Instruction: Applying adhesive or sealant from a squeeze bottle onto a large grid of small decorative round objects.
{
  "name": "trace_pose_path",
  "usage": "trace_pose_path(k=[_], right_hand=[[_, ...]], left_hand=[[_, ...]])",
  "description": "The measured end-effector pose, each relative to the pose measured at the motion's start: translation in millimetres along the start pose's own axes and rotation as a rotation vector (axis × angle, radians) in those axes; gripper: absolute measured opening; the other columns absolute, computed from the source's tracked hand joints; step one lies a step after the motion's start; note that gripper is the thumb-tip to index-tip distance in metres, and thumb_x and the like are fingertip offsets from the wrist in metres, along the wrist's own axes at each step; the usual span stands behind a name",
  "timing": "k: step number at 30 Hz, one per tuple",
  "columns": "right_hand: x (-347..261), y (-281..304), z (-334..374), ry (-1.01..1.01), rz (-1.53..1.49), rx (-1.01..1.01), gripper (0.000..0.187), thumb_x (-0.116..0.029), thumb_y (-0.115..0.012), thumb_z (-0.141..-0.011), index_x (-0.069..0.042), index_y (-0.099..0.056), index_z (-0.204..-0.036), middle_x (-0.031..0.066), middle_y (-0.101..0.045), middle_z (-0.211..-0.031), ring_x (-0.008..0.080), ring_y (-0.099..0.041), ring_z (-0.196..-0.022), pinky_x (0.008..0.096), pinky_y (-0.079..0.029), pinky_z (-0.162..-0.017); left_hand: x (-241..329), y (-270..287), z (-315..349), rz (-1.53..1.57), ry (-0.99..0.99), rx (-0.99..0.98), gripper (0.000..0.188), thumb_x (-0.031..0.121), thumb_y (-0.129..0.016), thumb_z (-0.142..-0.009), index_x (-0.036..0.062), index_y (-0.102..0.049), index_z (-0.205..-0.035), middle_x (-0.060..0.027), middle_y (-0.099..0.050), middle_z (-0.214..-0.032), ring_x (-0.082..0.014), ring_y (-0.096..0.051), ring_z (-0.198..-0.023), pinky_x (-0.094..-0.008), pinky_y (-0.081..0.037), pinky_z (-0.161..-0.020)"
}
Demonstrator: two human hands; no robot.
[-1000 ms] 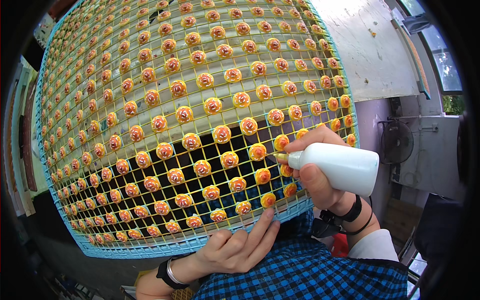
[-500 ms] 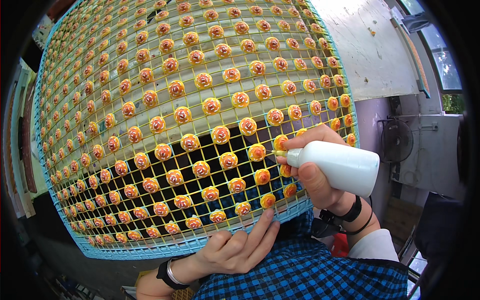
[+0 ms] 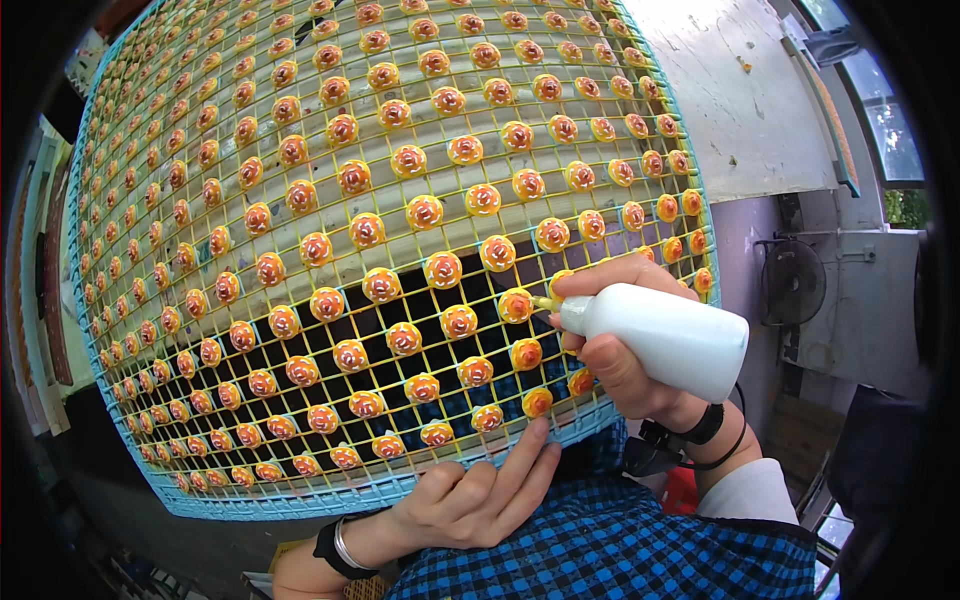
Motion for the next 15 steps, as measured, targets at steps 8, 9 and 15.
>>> trace_pose_path(k=[8,9,15], right_hand=[[0.2,0.5,0.4,-0.005,0.008,0.001,0.024,-0.018,-0.072,-0.08,0.001,-0.065,-0.092,0.0099,-0.064,-0.081,0.0172,-0.063,-0.066,0.0259,-0.05,-0.057],[0.2,0.8,0.7,-0.015,0.0,0.004,0.023,-0.018,-0.072,-0.08,0.001,-0.065,-0.093,0.0097,-0.064,-0.081,0.017,-0.063,-0.066,0.0258,-0.049,-0.057],[0.9,0.7,1.7,-0.046,-0.047,0.034,0.021,-0.016,-0.07,-0.081,0.001,-0.064,-0.093,0.0091,-0.063,-0.081,0.0161,-0.063,-0.067,0.0255,-0.049,-0.057]], left_hand=[[0.3,-0.6,0.6,0.003,0.002,0.004,0.019,0.022,-0.057,-0.085,0.0253,-0.07,-0.098,0.0069,-0.066,-0.111,-0.0058,-0.03,-0.067,-0.0191,-0.024,-0.057],[0.1,-0.4,0.3,0.003,0.001,0.004,0.019,0.022,-0.057,-0.084,0.0253,-0.07,-0.098,0.0069,-0.066,-0.111,-0.0058,-0.03,-0.066,-0.0191,-0.024,-0.057],[-0.2,0.6,-0.8,0.004,0.002,0.009,0.019,0.022,-0.058,-0.084,0.0251,-0.07,-0.098,0.0066,-0.066,-0.111,-0.0059,-0.03,-0.066,-0.0192,-0.024,-0.056]])
Point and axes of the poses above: each hand's wrist, its own z-axis away from the middle knuckle, its own y-axis out of the back of the hand, x = y × z, the point moved 3 cm from there along -z, towards the middle knuckle
